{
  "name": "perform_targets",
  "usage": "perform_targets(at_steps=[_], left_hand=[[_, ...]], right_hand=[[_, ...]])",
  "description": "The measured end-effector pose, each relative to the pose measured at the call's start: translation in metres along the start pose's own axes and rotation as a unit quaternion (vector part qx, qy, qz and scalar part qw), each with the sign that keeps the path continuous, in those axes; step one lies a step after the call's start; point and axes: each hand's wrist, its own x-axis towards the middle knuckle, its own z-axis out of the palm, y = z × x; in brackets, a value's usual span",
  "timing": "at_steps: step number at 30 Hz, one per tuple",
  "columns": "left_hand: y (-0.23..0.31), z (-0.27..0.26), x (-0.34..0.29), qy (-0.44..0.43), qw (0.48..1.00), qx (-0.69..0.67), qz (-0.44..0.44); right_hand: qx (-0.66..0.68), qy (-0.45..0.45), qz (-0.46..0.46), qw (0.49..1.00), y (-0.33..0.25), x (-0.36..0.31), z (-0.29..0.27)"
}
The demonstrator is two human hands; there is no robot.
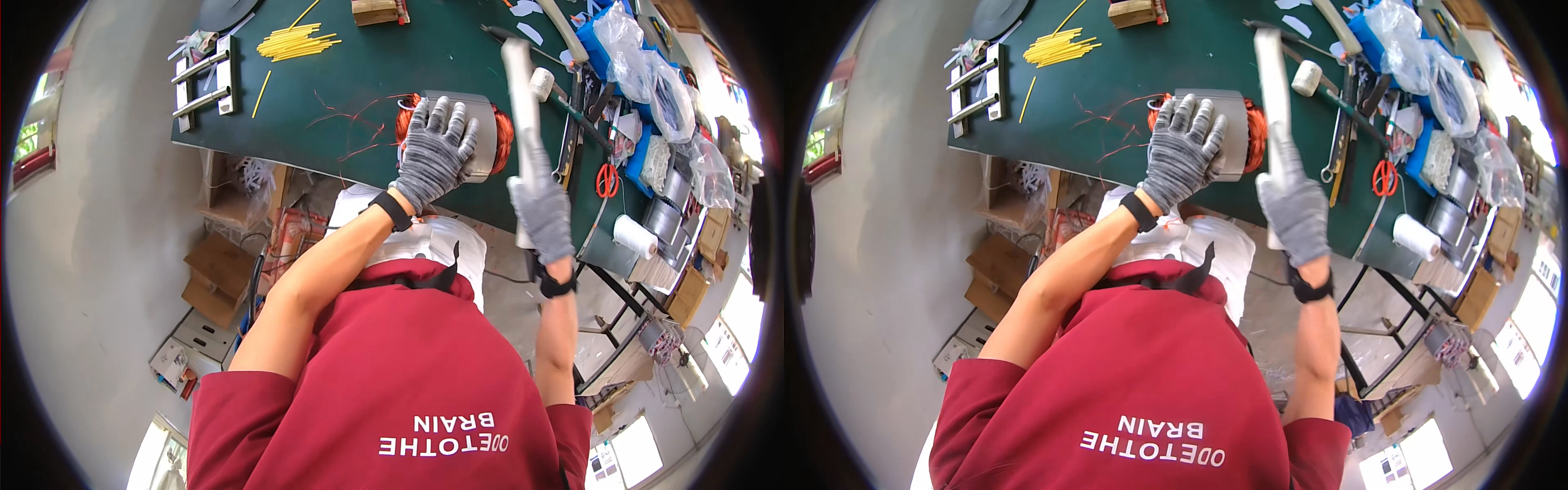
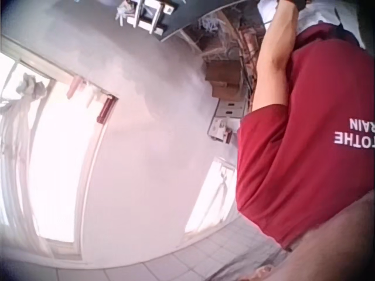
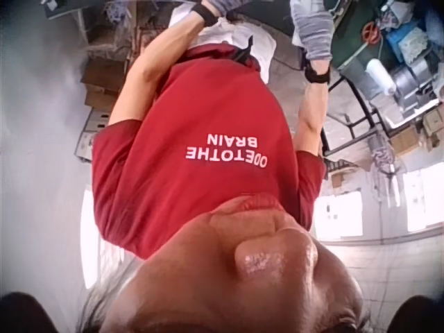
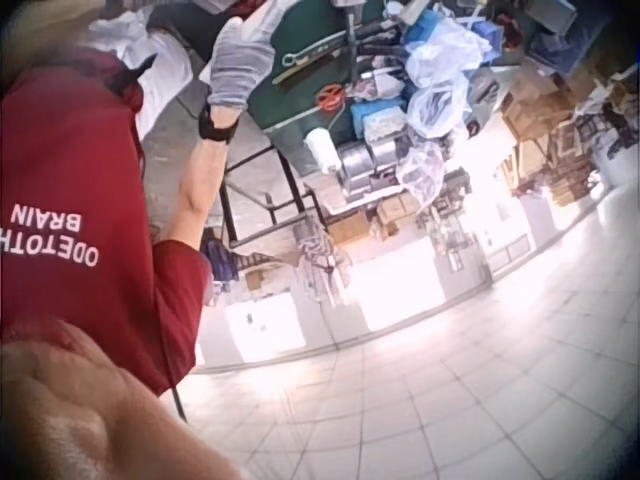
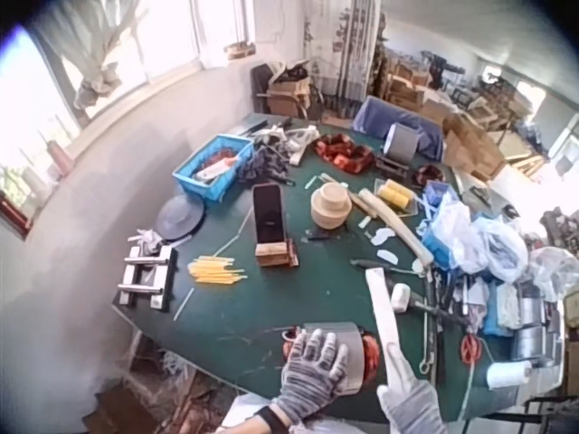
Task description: The person uses a metal rod to push copper coils into a motor stator, then places the stator onto a base. They use a mallet and a white plastic block to strike the coils, then turn the stator over and repeat the striking actions.
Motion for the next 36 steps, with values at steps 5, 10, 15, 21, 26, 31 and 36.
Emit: perform_targets(at_steps=[5, 10, 15, 21, 26, 31, 36], left_hand=[[0.003, 0.000, 0.004, -0.018, 1.000, 0.003, -0.002], [-0.005, -0.006, -0.001, -0.018, 1.000, 0.017, -0.015], [-0.003, -0.007, 0.008, -0.040, 0.999, 0.012, -0.005], [-0.005, -0.006, 0.023, -0.034, 0.999, 0.005, -0.013], [-0.015, -0.012, 0.026, -0.036, 0.998, 0.025, -0.044], [-0.015, -0.008, 0.039, -0.045, 0.997, 0.021, -0.052], [-0.029, -0.009, 0.050, -0.047, 0.995, 0.042, -0.071]], right_hand=[[-0.176, 0.025, -0.033, 0.984, 0.031, -0.017, 0.037], [0.153, 0.012, 0.005, 0.988, -0.037, -0.013, -0.015], [0.028, -0.009, -0.020, 0.999, 0.013, -0.007, 0.022], [-0.259, -0.073, 0.055, 0.962, 0.035, -0.019, 0.054], [-0.092, 0.090, -0.023, 0.991, -0.016, -0.003, -0.005], [-0.066, 0.020, -0.044, 0.997, 0.025, -0.002, 0.037], [-0.005, 0.284, -0.174, 0.943, -0.004, 0.007, 0.026]])
